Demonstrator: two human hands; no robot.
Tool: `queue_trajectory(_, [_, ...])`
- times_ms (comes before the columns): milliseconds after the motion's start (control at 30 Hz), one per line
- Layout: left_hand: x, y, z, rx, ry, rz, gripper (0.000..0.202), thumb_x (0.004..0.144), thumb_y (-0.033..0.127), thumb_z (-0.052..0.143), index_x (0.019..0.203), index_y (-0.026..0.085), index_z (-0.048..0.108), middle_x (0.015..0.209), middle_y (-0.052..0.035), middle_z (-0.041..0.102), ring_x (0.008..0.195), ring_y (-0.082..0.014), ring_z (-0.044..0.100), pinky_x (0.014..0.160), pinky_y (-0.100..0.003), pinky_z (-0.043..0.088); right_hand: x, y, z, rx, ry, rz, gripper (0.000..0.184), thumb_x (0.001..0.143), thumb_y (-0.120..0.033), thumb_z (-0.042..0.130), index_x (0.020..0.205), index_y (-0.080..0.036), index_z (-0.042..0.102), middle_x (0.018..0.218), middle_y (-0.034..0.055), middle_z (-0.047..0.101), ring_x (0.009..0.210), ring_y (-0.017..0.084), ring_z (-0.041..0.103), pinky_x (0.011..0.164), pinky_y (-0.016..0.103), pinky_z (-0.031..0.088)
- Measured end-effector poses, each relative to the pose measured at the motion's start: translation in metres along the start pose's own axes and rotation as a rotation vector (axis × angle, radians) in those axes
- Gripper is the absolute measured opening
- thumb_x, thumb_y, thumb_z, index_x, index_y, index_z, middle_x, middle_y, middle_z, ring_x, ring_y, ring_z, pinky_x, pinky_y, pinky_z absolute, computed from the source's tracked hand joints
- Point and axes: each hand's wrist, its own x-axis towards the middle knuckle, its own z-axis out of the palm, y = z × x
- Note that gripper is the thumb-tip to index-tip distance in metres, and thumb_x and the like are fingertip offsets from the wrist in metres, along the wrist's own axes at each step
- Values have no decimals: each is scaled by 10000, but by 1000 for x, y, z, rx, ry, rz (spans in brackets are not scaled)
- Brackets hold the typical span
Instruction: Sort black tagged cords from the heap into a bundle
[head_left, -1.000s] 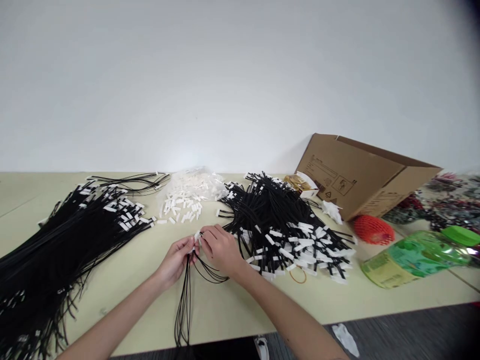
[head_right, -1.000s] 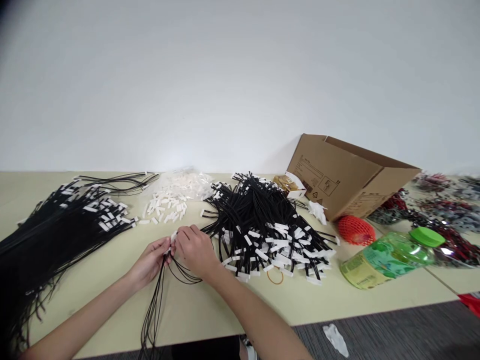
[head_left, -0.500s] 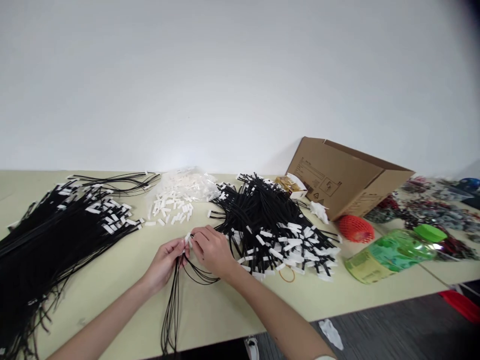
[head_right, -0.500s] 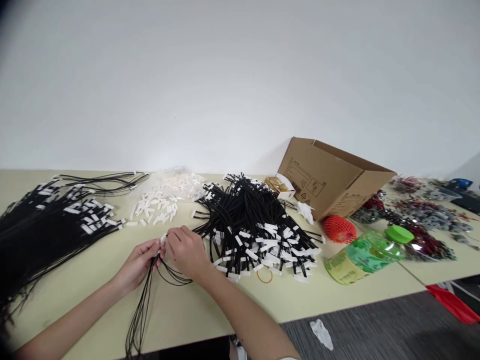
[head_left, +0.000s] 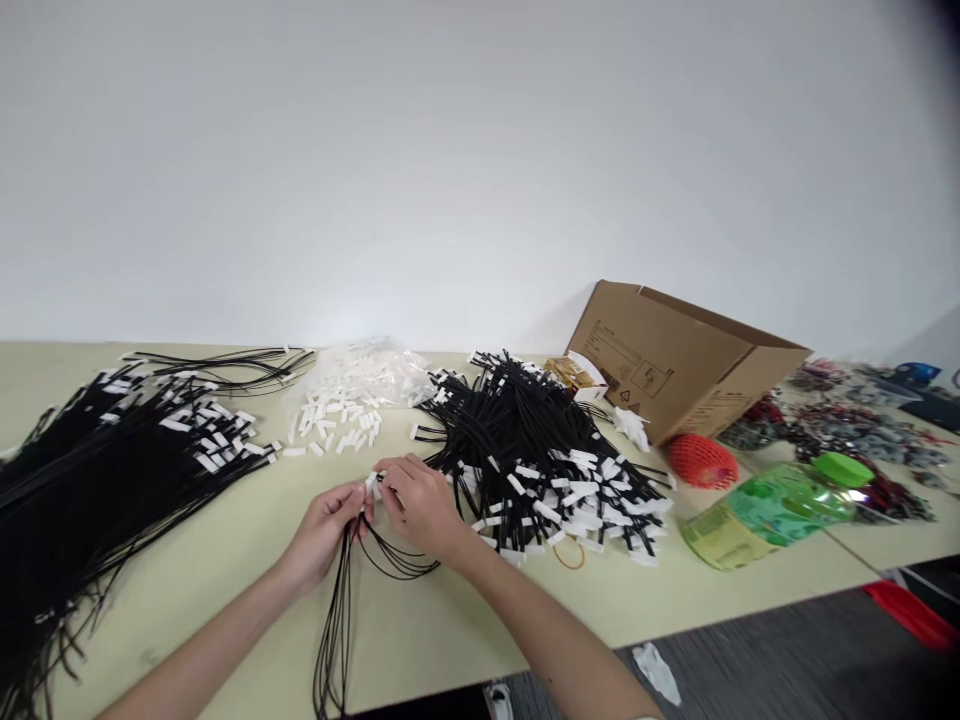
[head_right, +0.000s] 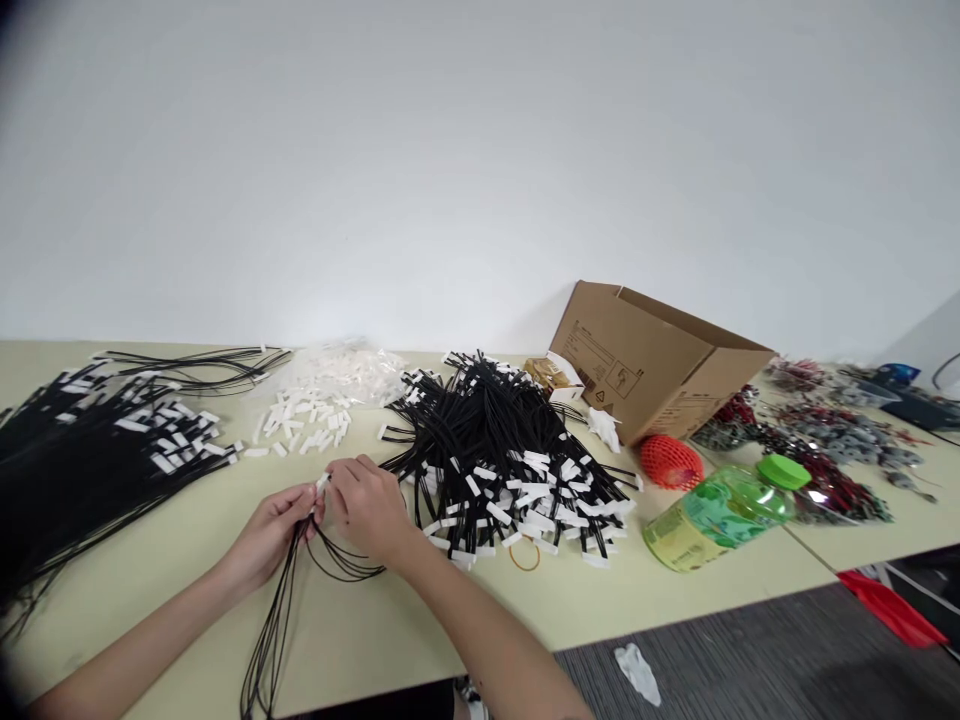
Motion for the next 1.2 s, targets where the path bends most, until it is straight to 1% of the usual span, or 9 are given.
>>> queue_trajectory(233, [-2,0,1,-15,1,-28,319,696,449,612,621,141,573,545,16,523,465,-94,430,447,-207,309,0,1,1,47,-30,16,131,846,-128,375,827,-167,499,958,54,587,884,161,508,764,274,427])
queue_trajectory(467, [-1,-1,1,-14,-2,-19,314,702,439,610,617,138,585,552,6,531,474,-101,436,455,-215,320,-1,4,5,3,-6,-10,138,852,-135,383,810,-171,510,937,46,595,822,149,499,724,271,434])
queue_trajectory(600, [0,3,0,-83,54,-26,305,660,426,656,609,131,599,562,-2,549,484,-99,452,458,-213,324,-1,4,5,-31,72,-53,136,851,-153,417,796,-170,541,954,49,597,887,157,490,789,295,440])
queue_trajectory(700, [2,6,-3,-194,118,-51,281,623,393,698,636,125,613,578,0,566,505,-91,470,486,-203,357,-1,2,2,-44,130,-72,127,841,-159,447,895,-163,563,1031,69,573,1004,177,455,885,338,420])
queue_trajectory(833, [5,7,-8,-350,217,-103,237,612,328,720,670,119,626,586,8,580,509,-72,484,488,-177,382,-2,-3,1,-43,111,-159,173,835,-163,471,978,-181,567,1084,58,557,1093,193,418,942,363,396])
queue_trajectory(933, [7,6,-10,-422,259,-94,166,627,252,712,683,114,638,614,2,602,537,-73,509,501,-169,407,-5,-7,6,-48,51,-268,183,831,-147,482,983,-185,575,1060,42,577,1076,183,436,914,327,414])
queue_trajectory(1000, [8,4,-10,-439,259,-81,130,652,223,691,694,108,648,652,-11,622,578,-79,531,541,-168,433,-6,-8,11,-70,36,-309,188,829,-127,481,979,-185,579,1024,35,595,1022,173,466,869,309,429])
queue_trajectory(1067, [8,3,-9,-446,254,-71,109,669,207,679,699,105,655,670,-19,633,613,-84,547,583,-166,448,-7,-7,15,-102,30,-323,192,831,-119,478,977,-190,580,995,36,606,974,170,485,832,305,434])
queue_trajectory(1200, [7,3,-9,-447,255,-69,111,651,209,698,691,113,658,660,-14,637,613,-83,548,589,-161,447,-8,-4,17,-148,11,-318,202,836,-128,487,1004,-206,568,985,49,604,928,157,500,806,303,430])
